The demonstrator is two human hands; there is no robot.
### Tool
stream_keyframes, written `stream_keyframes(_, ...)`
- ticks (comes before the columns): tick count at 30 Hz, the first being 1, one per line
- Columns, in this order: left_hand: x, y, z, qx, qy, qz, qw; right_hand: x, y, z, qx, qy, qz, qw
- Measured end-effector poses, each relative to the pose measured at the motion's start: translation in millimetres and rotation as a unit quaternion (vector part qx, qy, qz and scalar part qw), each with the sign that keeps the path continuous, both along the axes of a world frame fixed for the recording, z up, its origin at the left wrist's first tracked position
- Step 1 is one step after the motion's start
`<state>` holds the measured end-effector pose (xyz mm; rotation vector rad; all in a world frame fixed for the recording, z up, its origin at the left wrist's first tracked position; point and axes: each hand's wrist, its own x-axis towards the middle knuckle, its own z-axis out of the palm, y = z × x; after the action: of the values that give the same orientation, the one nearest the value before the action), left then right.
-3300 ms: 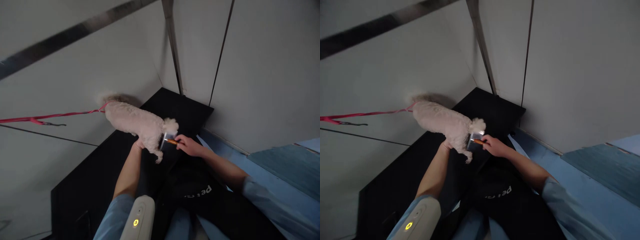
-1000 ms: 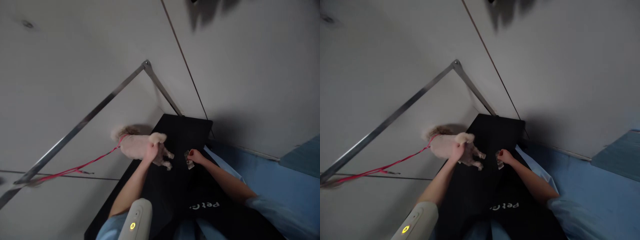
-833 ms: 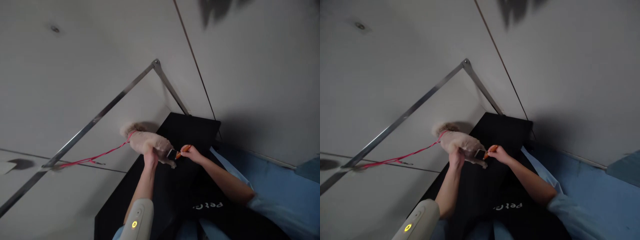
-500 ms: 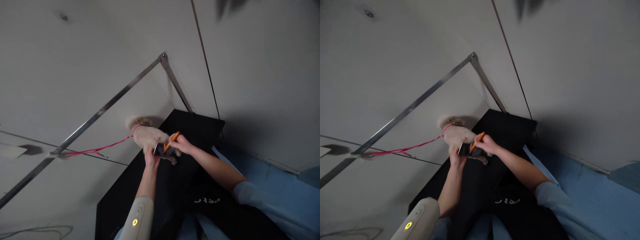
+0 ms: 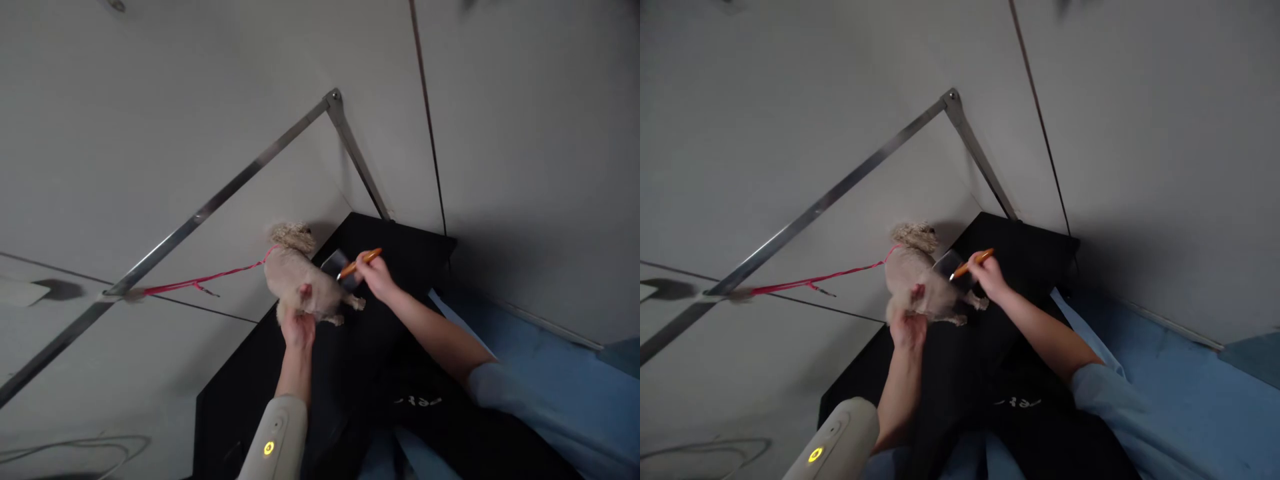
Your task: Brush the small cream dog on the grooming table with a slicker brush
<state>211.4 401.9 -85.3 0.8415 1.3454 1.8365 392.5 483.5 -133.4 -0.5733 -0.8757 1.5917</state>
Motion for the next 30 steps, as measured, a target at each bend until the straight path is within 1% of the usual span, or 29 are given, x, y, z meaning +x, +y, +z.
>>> stream_keyframes(2, 1.2, -4.7, 0.7, 0.008, 0.004, 0.006, 1.000, -6.1, -3.2, -4.2, -0.004, 0.005, 0.030, 1.000)
stream_keyframes(3, 2.5, -6.7, 1.2, 0.013, 0.006, 0.010, 1.000, -8.3, -4.4, -6.3, -0.016, 0.010, 0.022, 1.000)
stream_keyframes(6, 8.0, -11.5, 2.9, 0.015, 0.007, 0.011, 1.000, -10.6, -7.8, -11.0, -0.052, 0.025, -0.054, 0.997)
stream_keyframes(7, 10.2, -12.3, 3.2, 0.013, 0.008, 0.009, 1.000, -10.8, -9.4, -11.7, -0.050, 0.026, -0.050, 0.997)
stream_keyframes(9, 15.4, -11.7, 2.9, 0.011, 0.014, 0.007, 1.000, -10.9, -13.4, -11.4, -0.031, 0.028, 0.010, 0.999)
stream_keyframes(10, 18.2, -10.3, 2.1, 0.016, 0.014, 0.010, 1.000, -10.7, -15.1, -10.6, -0.030, 0.033, 0.025, 0.999)
stream_keyframes(11, 20.8, -8.3, 1.1, 0.024, 0.011, 0.013, 1.000, -10.0, -16.3, -9.3, -0.037, 0.042, 0.018, 0.998)
stream_keyframes(13, 25.1, -3.3, -1.2, 0.041, -0.007, 0.010, 0.999, -6.8, -17.2, -5.8, -0.056, 0.051, -0.043, 0.996)
stream_keyframes(14, 26.5, -0.6, -2.0, 0.044, -0.019, 0.007, 0.999, -4.1, -17.2, -3.7, -0.049, 0.041, -0.057, 0.996)
stream_keyframes(17, 28.1, 5.9, -2.2, 0.037, -0.046, 0.022, 0.998, 7.3, -15.6, 5.0, 0.043, -0.028, 0.001, 0.999)
stream_keyframes(18, 28.1, 7.3, -1.5, 0.036, -0.051, 0.026, 0.998, 12.0, -14.5, 8.6, 0.064, -0.043, -0.012, 0.997)
stream_keyframes(19, 28.1, 8.3, -0.6, 0.037, -0.054, 0.027, 0.997, 16.7, -13.3, 12.3, 0.072, -0.047, -0.053, 0.995)
stream_keyframes(21, 28.3, 9.4, 1.3, 0.037, -0.060, 0.018, 0.997, 24.6, -11.9, 19.2, 0.062, -0.037, -0.164, 0.984)
stream_keyframes(22, 28.4, 9.7, 2.2, 0.034, -0.062, 0.016, 0.997, 27.0, -12.1, 21.9, 0.065, -0.040, -0.177, 0.981)
stream_keyframes(23, 28.5, 10.0, 2.9, 0.027, -0.063, 0.023, 0.997, 28.2, -12.8, 24.1, 0.081, -0.055, -0.146, 0.984)
stream_keyframes(25, 28.6, 10.9, 3.8, 0.014, -0.059, 0.035, 0.998, 28.1, -14.8, 27.0, 0.117, -0.099, -0.046, 0.987)
stream_keyframes(26, 28.5, 11.5, 3.9, 0.010, -0.056, 0.037, 0.998, 27.6, -15.2, 27.9, 0.123, -0.116, -0.029, 0.985)
stream_keyframes(27, 28.3, 12.2, 3.6, 0.007, -0.053, 0.035, 0.998, 27.5, -14.9, 28.7, 0.120, -0.123, -0.048, 0.984)
stream_keyframes(29, 27.9, 13.6, 2.2, 0.006, -0.054, 0.028, 0.998, 28.1, -12.8, 29.9, 0.102, -0.114, -0.140, 0.978)
stream_keyframes(30, 27.7, 14.2, 0.9, 0.009, -0.056, 0.028, 0.998, 28.6, -11.4, 30.3, 0.106, -0.112, -0.154, 0.976)
